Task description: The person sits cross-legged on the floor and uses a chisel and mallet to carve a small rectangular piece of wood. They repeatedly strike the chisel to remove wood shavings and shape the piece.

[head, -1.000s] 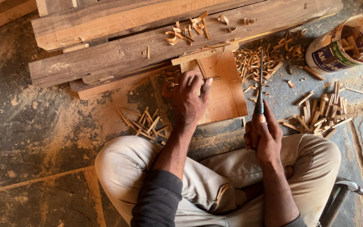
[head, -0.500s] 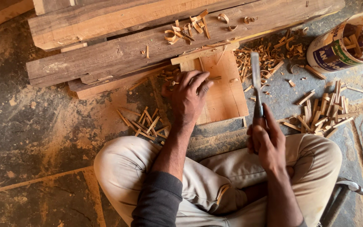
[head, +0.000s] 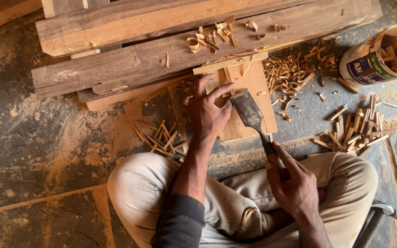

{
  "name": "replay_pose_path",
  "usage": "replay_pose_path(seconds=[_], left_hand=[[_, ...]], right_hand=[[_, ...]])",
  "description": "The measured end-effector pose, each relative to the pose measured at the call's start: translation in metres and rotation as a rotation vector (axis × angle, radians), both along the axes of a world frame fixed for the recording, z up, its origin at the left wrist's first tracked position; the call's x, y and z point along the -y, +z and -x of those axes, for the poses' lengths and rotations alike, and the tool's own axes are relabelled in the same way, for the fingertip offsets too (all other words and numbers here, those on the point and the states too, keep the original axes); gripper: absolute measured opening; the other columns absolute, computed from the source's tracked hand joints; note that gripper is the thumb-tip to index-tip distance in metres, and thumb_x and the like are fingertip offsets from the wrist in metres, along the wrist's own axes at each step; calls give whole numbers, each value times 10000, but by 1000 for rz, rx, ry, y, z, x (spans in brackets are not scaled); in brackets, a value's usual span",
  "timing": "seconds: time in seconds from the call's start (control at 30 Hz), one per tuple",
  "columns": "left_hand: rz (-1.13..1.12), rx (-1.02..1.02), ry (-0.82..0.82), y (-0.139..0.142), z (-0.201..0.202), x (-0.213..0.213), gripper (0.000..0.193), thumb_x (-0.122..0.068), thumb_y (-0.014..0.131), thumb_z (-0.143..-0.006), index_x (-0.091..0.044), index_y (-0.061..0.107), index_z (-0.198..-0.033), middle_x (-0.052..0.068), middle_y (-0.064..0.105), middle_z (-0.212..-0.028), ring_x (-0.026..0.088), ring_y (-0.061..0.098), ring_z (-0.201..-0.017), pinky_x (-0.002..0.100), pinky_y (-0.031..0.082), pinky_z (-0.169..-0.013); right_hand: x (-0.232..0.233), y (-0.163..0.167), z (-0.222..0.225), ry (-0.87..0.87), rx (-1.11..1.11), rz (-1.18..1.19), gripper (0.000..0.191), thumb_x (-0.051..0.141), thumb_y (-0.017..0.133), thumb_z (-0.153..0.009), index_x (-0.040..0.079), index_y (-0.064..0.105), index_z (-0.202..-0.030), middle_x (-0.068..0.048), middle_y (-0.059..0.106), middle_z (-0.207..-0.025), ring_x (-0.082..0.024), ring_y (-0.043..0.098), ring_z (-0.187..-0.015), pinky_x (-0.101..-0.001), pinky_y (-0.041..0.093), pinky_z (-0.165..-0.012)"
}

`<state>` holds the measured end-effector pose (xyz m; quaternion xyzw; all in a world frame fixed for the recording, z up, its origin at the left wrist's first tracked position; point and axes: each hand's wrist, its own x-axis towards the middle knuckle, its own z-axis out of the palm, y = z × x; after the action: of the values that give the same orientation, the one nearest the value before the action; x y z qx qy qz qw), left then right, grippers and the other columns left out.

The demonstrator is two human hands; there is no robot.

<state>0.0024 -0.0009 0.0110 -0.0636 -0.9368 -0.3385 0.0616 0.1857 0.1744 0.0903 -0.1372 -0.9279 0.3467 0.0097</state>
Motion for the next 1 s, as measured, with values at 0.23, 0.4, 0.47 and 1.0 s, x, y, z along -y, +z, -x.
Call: replay_pose_path(seconds=[0.23, 0.4, 0.47, 1.0], left_hand=[[-12, -87, 3, -13, -4, -3, 557, -205, 903, -696, -368, 734, -1200, 39, 451, -1495, 263, 444, -1404, 664, 382, -1046], [-56, -166, 30, -23, -5, -7, 495, -187, 913, -716, -354, 744, -1151, 22, 474, -1473, 276, 442, -1411, 658, 389, -1050], [-101, -230, 55, -29, -4, -9, 432, -174, 925, -712, -335, 758, -1078, 22, 495, -1442, 273, 459, -1387, 649, 389, -1062], [-397, -277, 75, -28, -4, -18, 350, -114, 943, -681, -149, 596, -644, -30, 471, -935, 205, 479, -976, 407, 435, -874]], right_hand=[[8, 2, 3, 62, -98, -82, 476, 212, 659, -969, 165, 613, -1441, -133, 745, -899, -213, 712, -667, -371, 558, -554], [19, 14, 8, 19, -5, -171, 450, 240, 634, -974, 180, 621, -1420, -133, 703, -744, -266, 661, -533, -423, 504, -445], [26, 24, 10, 21, 9, -193, 446, 251, 620, -980, 180, 625, -1420, -148, 702, -740, -291, 676, -546, -438, 511, -457], [63, 29, 24, -15, 102, -378, 513, 310, 592, -976, 200, 539, -1474, -197, 674, -655, -372, 654, -485, -503, 513, -434]])
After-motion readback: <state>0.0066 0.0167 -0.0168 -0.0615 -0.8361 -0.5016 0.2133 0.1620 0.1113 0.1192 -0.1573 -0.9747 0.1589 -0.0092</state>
